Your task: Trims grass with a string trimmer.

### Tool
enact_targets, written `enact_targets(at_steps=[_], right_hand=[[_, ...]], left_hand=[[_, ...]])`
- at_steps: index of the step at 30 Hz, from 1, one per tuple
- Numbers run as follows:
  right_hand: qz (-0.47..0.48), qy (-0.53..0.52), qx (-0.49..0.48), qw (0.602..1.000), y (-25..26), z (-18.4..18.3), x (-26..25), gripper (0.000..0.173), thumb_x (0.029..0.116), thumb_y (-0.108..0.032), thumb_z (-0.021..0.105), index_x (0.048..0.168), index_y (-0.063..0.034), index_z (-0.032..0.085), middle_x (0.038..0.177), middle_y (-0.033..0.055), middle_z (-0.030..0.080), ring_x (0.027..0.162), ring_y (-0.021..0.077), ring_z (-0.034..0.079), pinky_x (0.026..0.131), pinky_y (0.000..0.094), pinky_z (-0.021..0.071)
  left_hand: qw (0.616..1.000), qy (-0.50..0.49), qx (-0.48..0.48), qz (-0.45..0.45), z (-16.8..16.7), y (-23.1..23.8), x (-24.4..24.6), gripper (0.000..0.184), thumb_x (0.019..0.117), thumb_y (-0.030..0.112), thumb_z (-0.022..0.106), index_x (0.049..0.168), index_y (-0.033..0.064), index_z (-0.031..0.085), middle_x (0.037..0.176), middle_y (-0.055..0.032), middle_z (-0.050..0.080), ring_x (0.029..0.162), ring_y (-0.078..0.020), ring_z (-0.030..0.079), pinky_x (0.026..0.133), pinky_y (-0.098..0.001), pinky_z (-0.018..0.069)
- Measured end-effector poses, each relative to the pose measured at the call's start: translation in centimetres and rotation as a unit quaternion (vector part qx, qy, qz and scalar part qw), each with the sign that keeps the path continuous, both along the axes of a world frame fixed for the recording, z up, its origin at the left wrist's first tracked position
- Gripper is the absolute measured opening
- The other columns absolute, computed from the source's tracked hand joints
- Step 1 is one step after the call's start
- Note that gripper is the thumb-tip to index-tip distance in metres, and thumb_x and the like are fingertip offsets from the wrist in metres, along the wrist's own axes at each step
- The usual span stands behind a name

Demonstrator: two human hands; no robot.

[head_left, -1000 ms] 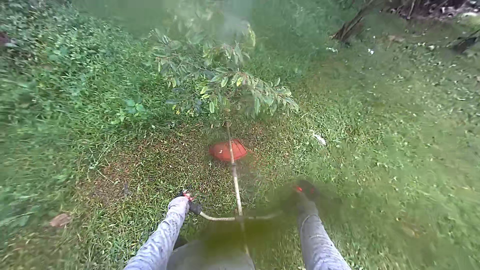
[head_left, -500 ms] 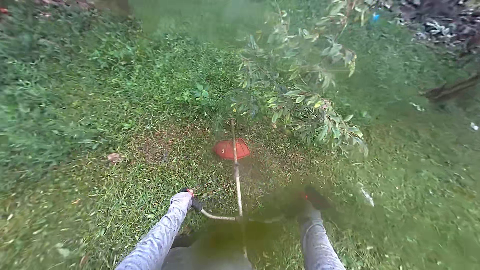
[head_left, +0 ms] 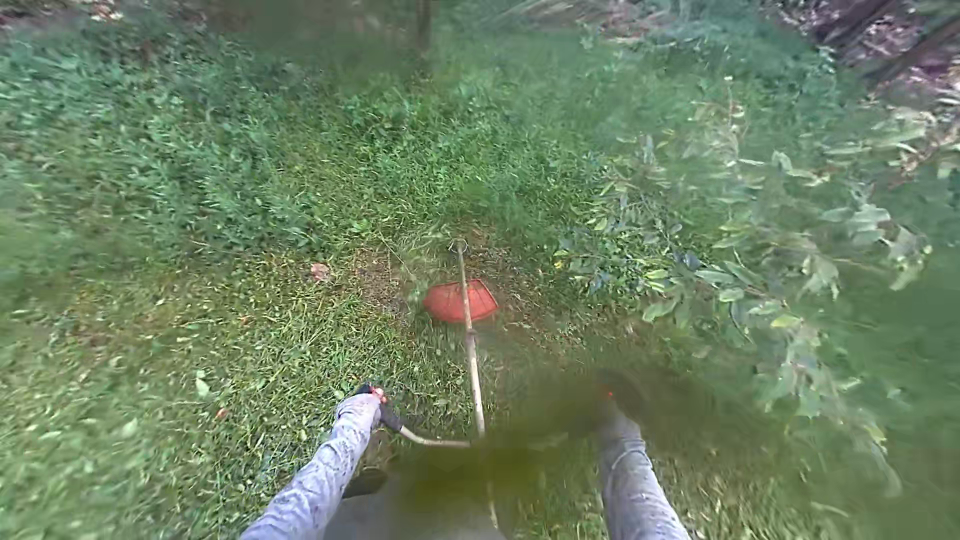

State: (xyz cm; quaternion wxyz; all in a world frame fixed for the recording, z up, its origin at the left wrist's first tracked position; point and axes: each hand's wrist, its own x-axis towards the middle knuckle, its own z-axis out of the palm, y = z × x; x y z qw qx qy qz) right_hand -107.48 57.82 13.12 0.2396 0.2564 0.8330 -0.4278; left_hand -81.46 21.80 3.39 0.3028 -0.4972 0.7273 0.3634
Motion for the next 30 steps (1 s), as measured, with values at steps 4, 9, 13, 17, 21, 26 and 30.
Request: enact_targets(at_steps=[4, 9, 13, 17, 21, 26, 30], right_hand=[[-0.002, 0.061, -0.075, 0.995, -3.0, 0.3, -0.2, 0.033, 0.1049, -0.006, 0.044, 0.136, 0.0071, 0.048, 0.106, 0.0177, 0.059, 0.085, 0.0167, 0.057, 0.082, 0.0339, 0.05], [0.081, 0.049, -0.09, 0.991, -6.4, -4.7, -4.2, 0.035, 0.1062, -0.002, 0.038, 0.138, 0.0122, 0.041, 0.112, 0.0237, 0.055, 0.088, 0.019, 0.055, 0.084, 0.0299, 0.0501], [0.144, 0.037, -0.068, 0.987, -11.9, -2.1, -2.8, 0.031, 0.1072, -0.005, 0.039, 0.136, 0.0068, 0.044, 0.104, 0.0141, 0.052, 0.082, 0.012, 0.051, 0.077, 0.0262, 0.047], [0.185, 0.016, -0.023, 0.982, -18.2, 1.1, -0.7, 0.034, 0.1092, -0.005, 0.034, 0.14, 0.0083, 0.039, 0.115, 0.0169, 0.052, 0.091, 0.012, 0.051, 0.086, 0.024, 0.0441], [0.178, 0.063, -0.117, 0.975, -20.4, -2.0, -1.4, 0.03, 0.1038, -0.005, 0.049, 0.133, 0.0044, 0.049, 0.095, 0.0104, 0.054, 0.072, 0.0109, 0.052, 0.068, 0.0278, 0.0499], [0.202, 0.061, -0.13, 0.969, -24.9, -0.5, 0.6, 0.027, 0.1025, 0.003, 0.044, 0.129, 0.0078, 0.047, 0.085, 0.007, 0.05, 0.063, 0.0076, 0.049, 0.062, 0.0233, 0.0486], [0.169, 0.065, -0.185, 0.966, -24.6, -1.4, 0.5, 0.023, 0.103, 0.003, 0.045, 0.125, 0.0074, 0.049, 0.08, 0.004, 0.052, 0.06, 0.0061, 0.052, 0.06, 0.0221, 0.0508]], left_hand=[[0.997, 0.011, -0.016, 0.076, -0.4, 0.6, 2.7, 0.039, 0.1069, 0.041, 0.047, 0.132, 0.0188, 0.067, 0.135, -0.0095, 0.067, 0.131, -0.0284, 0.06, 0.112, -0.0548, 0.0429], [0.992, 0.009, -0.005, 0.124, -0.2, 0.5, 5.7, 0.04, 0.1082, 0.036, 0.048, 0.136, 0.0135, 0.065, 0.139, -0.0127, 0.065, 0.133, -0.0294, 0.057, 0.114, -0.0536, 0.0406], [0.98, 0.0, 0.003, 0.198, -0.4, 0.4, 8.5, 0.04, 0.1074, 0.036, 0.049, 0.137, 0.0134, 0.064, 0.139, -0.0128, 0.064, 0.133, -0.0288, 0.057, 0.114, -0.0527, 0.0411], [0.966, 0.014, 0.016, 0.257, 0.6, -0.7, 10.8, 0.039, 0.1088, 0.034, 0.047, 0.137, 0.0132, 0.064, 0.139, -0.011, 0.064, 0.133, -0.0258, 0.057, 0.115, -0.0502, 0.0401], [0.947, 0.039, 0.019, 0.319, -1.3, -2.6, 13.6, 0.036, 0.1086, 0.031, 0.048, 0.134, 0.0121, 0.065, 0.135, -0.0121, 0.066, 0.13, -0.0262, 0.059, 0.113, -0.0495, 0.0422], [0.854, 0.111, -0.007, 0.508, -1.3, -4.2, 15.7, 0.039, 0.1103, 0.032, 0.047, 0.122, 0.0008, 0.068, 0.115, -0.0164, 0.072, 0.111, -0.027, 0.067, 0.104, -0.0482, 0.0484], [0.756, 0.35, 0.005, 0.554, -1.7, -4.2, 17.8, 0.021, 0.1038, 0.004, 0.047, 0.107, -0.0139, 0.057, 0.086, -0.0178, 0.066, 0.079, -0.0209, 0.066, 0.082, -0.0379, 0.057]])
